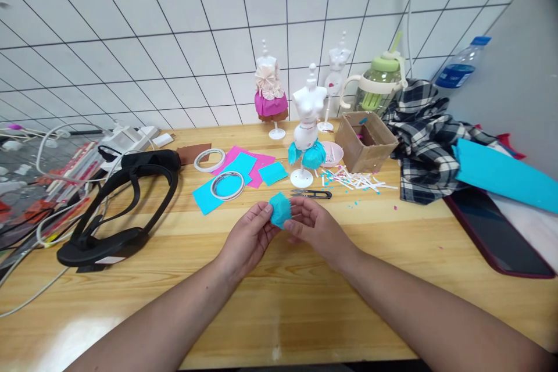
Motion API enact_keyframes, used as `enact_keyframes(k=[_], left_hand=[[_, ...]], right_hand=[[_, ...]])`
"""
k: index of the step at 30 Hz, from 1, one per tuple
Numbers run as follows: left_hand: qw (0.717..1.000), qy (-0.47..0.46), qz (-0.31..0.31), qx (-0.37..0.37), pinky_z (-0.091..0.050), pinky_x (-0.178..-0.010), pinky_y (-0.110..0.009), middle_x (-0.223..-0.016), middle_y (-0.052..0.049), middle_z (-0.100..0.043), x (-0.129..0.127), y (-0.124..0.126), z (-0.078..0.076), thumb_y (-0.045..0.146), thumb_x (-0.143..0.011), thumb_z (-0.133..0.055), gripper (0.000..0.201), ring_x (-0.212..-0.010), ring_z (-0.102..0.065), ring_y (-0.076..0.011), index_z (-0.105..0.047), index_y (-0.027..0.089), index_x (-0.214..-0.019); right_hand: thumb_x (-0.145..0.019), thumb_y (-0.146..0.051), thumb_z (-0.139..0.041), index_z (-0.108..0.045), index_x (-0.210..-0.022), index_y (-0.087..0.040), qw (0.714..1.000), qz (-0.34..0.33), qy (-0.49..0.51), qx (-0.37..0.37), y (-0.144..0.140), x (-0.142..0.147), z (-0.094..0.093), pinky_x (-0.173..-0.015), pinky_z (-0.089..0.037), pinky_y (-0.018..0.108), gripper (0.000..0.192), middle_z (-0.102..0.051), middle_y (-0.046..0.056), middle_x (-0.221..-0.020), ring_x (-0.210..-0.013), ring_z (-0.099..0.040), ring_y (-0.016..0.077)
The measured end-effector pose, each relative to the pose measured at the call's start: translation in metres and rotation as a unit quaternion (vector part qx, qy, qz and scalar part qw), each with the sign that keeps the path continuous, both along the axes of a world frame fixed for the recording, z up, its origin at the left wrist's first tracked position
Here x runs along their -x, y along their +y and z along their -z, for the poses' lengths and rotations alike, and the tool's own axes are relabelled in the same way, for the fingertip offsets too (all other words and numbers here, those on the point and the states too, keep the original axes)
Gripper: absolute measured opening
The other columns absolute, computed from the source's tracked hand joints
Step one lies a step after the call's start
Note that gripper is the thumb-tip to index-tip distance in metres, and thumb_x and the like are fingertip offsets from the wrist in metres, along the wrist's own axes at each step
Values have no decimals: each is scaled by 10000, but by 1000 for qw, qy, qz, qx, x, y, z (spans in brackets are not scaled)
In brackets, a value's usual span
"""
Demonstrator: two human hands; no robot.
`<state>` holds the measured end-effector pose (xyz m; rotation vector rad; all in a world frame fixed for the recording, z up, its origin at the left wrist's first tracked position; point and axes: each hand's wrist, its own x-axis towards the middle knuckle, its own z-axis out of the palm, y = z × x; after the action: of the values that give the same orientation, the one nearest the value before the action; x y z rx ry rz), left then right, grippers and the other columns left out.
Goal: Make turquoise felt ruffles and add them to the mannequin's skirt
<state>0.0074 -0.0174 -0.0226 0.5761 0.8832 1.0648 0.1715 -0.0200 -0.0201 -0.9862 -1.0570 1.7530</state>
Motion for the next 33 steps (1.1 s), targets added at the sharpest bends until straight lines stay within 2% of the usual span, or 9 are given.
enact_keyframes(k=[5,10,13,18,24,27,30,33], left_hand=[[999,31,9,-39,-471,-693,-227,-755,24,-600,-3,-3,-2,319,-764,-737,233,-699,-569,-97,-567,169,-819],[998,44,20,-39,-464,-677,-233,-779,14,-603,-5,-6,-4,344,-770,-727,251,-707,-566,-108,-562,171,-845],[997,58,5,-43,-454,-686,-227,-786,15,-607,-5,-4,-3,349,-769,-726,254,-717,-565,-108,-555,176,-843],[994,92,-19,-59,-438,-690,-235,-767,25,-608,-4,-2,-1,380,-756,-731,276,-724,-564,-118,-550,190,-841],[995,75,32,-60,-412,-663,-229,-747,21,-597,-4,-4,0,364,-756,-734,259,-720,-547,-118,-559,184,-822],[995,67,50,-54,-420,-672,-230,-757,8,-604,-3,-4,0,348,-761,-733,242,-731,-549,-121,-572,173,-808],[997,47,48,-35,-449,-732,-246,-797,-11,-626,0,-2,-2,329,-767,-731,219,-767,-568,-127,-605,161,-828],[997,45,55,-21,-460,-764,-259,-815,-24,-639,4,0,-4,309,-762,-738,208,-784,-583,-133,-628,149,-838]], right_hand=[[-688,-306,-788,-545,-1162,-223,1000,-2,16,15,0,0,1,-703,-475,283,540,-660,-2,-815,-747,-613,145],[-678,-292,-806,-517,-1197,-250,987,-28,139,81,0,0,1,-746,-496,288,596,-649,6,-911,-822,-631,143],[-672,-291,-810,-517,-1177,-261,979,-39,168,106,-1,0,-1,-749,-527,313,584,-632,19,-983,-912,-622,166],[-644,-246,-818,-515,-1172,-260,992,-28,103,71,-3,1,1,-756,-516,328,609,-649,6,-930,-887,-620,173],[-677,-203,-770,-436,-1279,-261,1000,-8,0,-9,-3,3,3,-801,-456,315,691,-669,-18,-874,-816,-618,150],[-679,-161,-742,-399,-1332,-270,999,-24,1,-34,-2,-1,1,-800,-443,304,746,-639,-29,-880,-824,-600,141],[-645,-105,-705,-397,-1358,-281,997,-49,49,-21,0,-5,-2,-821,-426,297,797,-626,-5,-1012,-914,-582,154],[-681,-174,-682,-467,-1310,-254,994,-30,104,21,1,-7,-4,-833,-417,303,670,-633,20,-1047,-954,-579,174]])
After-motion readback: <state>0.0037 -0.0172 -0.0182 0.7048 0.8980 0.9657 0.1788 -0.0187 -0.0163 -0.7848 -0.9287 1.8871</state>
